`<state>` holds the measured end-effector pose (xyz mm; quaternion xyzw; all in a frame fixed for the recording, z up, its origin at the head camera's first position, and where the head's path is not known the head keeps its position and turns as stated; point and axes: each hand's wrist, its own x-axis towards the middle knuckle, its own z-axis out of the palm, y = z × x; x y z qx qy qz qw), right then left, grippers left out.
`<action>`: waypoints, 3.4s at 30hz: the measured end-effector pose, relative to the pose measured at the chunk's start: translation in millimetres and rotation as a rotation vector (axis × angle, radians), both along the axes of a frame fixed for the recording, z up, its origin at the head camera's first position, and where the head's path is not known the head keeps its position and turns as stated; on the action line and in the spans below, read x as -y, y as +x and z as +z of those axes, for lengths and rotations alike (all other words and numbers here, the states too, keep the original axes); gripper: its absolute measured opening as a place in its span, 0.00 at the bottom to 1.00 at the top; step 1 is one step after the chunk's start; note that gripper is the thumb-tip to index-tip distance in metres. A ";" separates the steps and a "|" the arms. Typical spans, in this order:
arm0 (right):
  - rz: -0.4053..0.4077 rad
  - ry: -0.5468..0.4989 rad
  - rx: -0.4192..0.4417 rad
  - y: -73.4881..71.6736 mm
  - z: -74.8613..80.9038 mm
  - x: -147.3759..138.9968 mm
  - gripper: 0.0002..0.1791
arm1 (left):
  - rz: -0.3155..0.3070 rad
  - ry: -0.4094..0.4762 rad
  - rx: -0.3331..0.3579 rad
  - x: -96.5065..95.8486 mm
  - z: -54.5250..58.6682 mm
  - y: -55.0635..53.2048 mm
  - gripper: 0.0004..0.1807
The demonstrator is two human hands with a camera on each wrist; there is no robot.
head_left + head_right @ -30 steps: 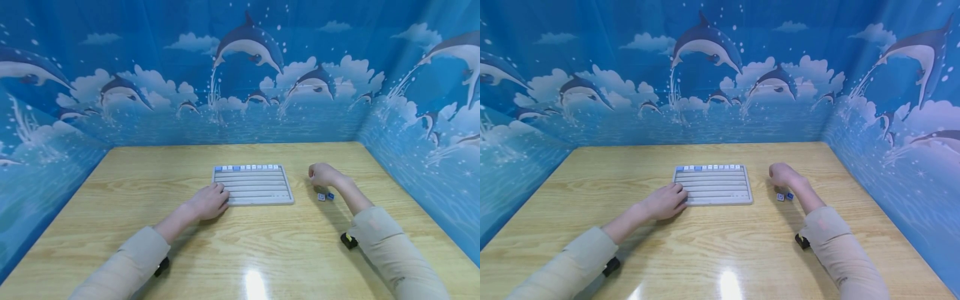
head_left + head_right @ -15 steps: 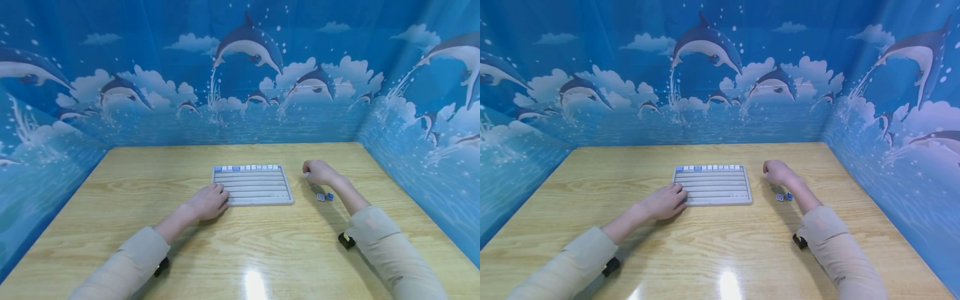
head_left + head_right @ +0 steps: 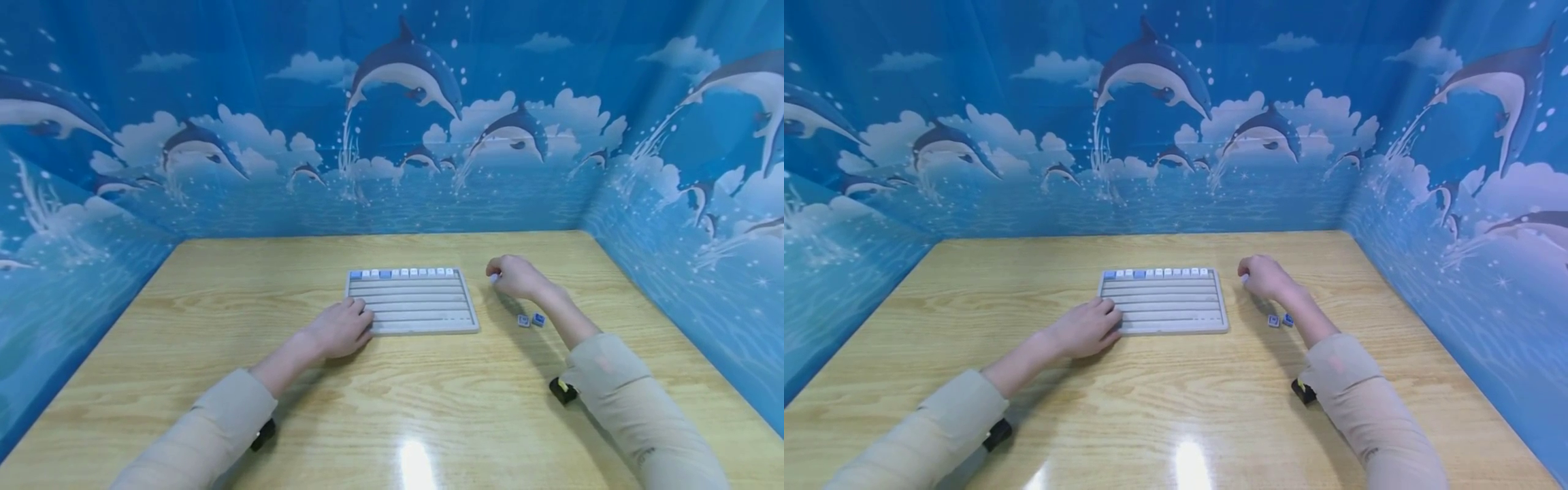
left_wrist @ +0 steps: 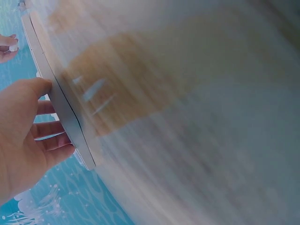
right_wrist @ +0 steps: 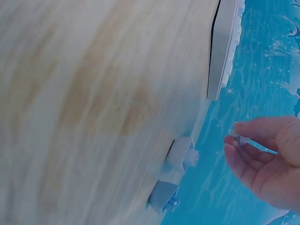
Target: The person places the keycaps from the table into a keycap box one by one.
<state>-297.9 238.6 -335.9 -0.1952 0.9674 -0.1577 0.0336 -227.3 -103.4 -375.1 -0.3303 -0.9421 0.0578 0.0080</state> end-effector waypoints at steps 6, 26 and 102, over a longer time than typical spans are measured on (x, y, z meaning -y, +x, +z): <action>0.033 -0.009 -0.018 -1.8 -0.2 11.1 0.15 | -0.014 0.008 -0.010 0.8 0.4 -0.7 0.14; 0.226 -0.013 -0.008 -8.9 9.6 67.7 0.07 | -0.024 0.013 -0.007 1.5 -0.2 0.3 0.14; 0.209 0.279 -0.082 -35.4 -22.3 242.4 0.07 | -0.100 0.034 -0.057 6.8 -0.2 1.4 0.11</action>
